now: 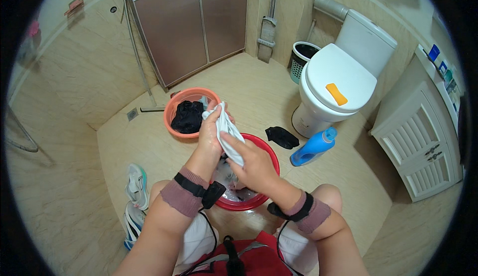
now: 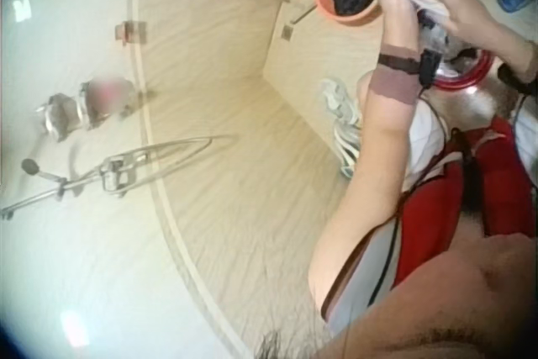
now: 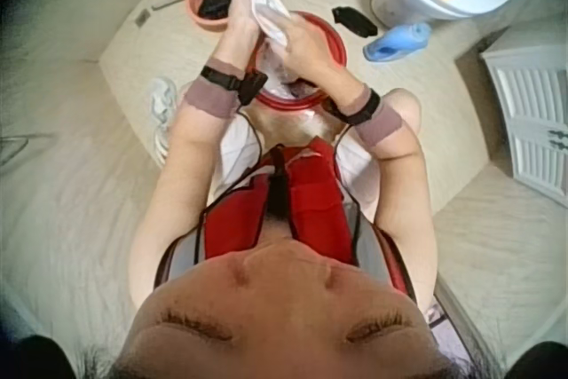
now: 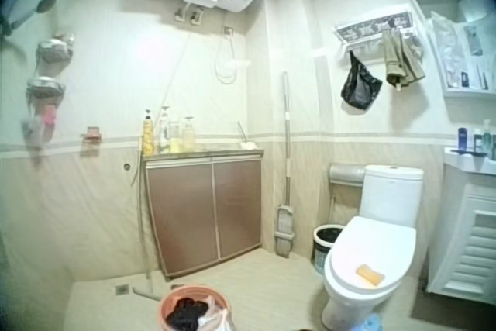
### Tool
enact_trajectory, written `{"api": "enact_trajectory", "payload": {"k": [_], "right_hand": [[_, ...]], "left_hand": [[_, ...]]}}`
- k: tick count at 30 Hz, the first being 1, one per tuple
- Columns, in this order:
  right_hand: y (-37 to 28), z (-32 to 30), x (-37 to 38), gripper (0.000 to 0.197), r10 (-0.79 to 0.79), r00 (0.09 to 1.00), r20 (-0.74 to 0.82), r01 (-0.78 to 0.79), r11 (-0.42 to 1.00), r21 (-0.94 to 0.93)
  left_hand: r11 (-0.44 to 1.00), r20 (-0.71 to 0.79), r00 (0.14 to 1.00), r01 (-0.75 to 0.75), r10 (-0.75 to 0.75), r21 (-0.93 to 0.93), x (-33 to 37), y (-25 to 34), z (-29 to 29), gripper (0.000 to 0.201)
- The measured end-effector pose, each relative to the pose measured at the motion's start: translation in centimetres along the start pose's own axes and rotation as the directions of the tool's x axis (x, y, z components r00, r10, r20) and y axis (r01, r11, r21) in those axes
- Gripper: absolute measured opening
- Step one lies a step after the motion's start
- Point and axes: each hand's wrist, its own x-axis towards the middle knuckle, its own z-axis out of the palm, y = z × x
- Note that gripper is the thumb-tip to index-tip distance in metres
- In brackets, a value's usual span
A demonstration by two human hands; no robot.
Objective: The person washes clothes in a basin by hand, scrubbing a white garment with soap and rinsing it in the soapy water.
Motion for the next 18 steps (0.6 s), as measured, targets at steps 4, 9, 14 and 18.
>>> {"api": "enact_trajectory", "payload": {"k": [4, 9, 14, 18], "right_hand": [[-0.1, 0.6, 0.3, 0.032, -0.107, 0.977, -0.182, 0.072, 0.979, -0.193], [6.0, 0.2, 4.7, 0.019, 0.133, 0.871, -0.473, -0.226, 0.963, -0.146], [0.6, 2.8, 1.7, 0.018, -0.029, 0.926, -0.376, 0.0, 0.997, -0.078], [4.1, 2.2, 2.6, 0.017, -0.083, 0.879, -0.469, 0.022, 0.991, -0.135]], "left_hand": [[0.973, 0.048, 0.975, 0.21, -0.215, 0.1, -0.2, -1.9, -2.0, 0.026], [0.936, -0.189, 0.92, 0.351, -0.342, 0.018, -4.1, -4.6, 3.3, 0.034], [0.937, 0.201, 0.921, 0.347, -0.333, -0.038, 0.6, -3.2, -5.4, 0.036], [0.947, -0.124, 0.94, 0.32, -0.318, -0.005, -2.1, -4.4, 0.7, 0.036]]}}
